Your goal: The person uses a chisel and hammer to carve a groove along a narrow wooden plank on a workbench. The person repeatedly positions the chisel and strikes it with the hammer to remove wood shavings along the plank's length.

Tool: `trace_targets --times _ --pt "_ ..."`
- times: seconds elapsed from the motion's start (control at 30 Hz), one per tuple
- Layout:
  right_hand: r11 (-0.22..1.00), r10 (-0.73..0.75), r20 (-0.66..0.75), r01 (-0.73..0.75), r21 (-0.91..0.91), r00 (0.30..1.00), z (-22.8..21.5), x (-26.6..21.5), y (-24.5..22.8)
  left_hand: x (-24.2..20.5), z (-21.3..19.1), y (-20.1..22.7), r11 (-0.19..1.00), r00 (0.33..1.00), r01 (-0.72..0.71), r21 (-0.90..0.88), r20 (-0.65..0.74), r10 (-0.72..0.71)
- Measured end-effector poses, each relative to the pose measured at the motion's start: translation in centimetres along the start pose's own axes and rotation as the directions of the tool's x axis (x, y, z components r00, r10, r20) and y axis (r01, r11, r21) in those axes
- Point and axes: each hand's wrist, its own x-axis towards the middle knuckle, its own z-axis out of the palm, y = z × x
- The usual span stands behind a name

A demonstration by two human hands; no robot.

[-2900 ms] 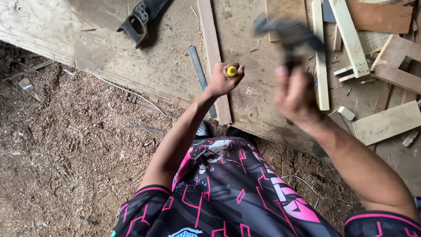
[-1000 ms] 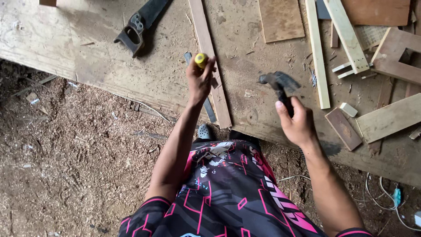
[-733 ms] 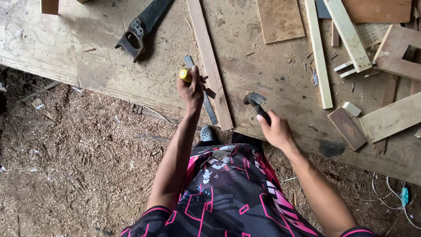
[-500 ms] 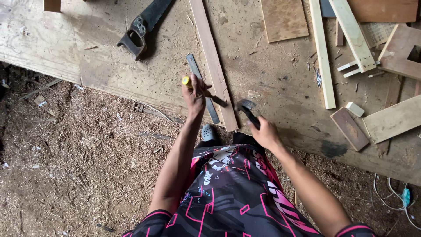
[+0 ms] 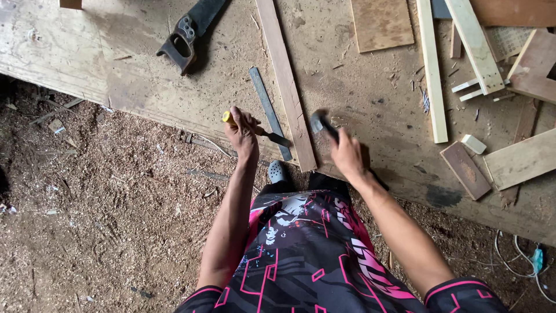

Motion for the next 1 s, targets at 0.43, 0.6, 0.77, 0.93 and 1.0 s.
trace_targets --times 0.43,0.6,0.77,0.93,1.0 --pt "0.971 -0.219 -0.350 0.240 0.017 0.911 -1.2 5.4 5.7 -2.0 1.4 2.1 0.975 0.998 0.009 -0.224 -0.062 -0.023" --pt "0.943 -0.332 -0.340 0.317 -0.099 0.880 -2.5 9.1 7.0 -2.6 2.9 3.0 0.993 0.994 -0.030 -0.115 -0.110 0.017" --pt "0.727 -0.687 -0.344 0.609 -0.319 0.640 -1.7 8.8 5.1 -3.8 4.6 2.1 0.982 0.991 -0.126 -0.140 0.033 0.132" --pt "0.682 -0.732 0.103 0.722 0.122 0.674 -0.9 5.7 0.3 -4.4 6.4 0.1 0.987 0.971 -0.147 -0.062 0.182 0.156" --pt "0.661 -0.748 0.106 0.722 0.205 0.655 -1.4 6.0 -1.3 -4.1 7.5 -0.7 0.991 0.966 -0.121 0.055 0.237 0.105"
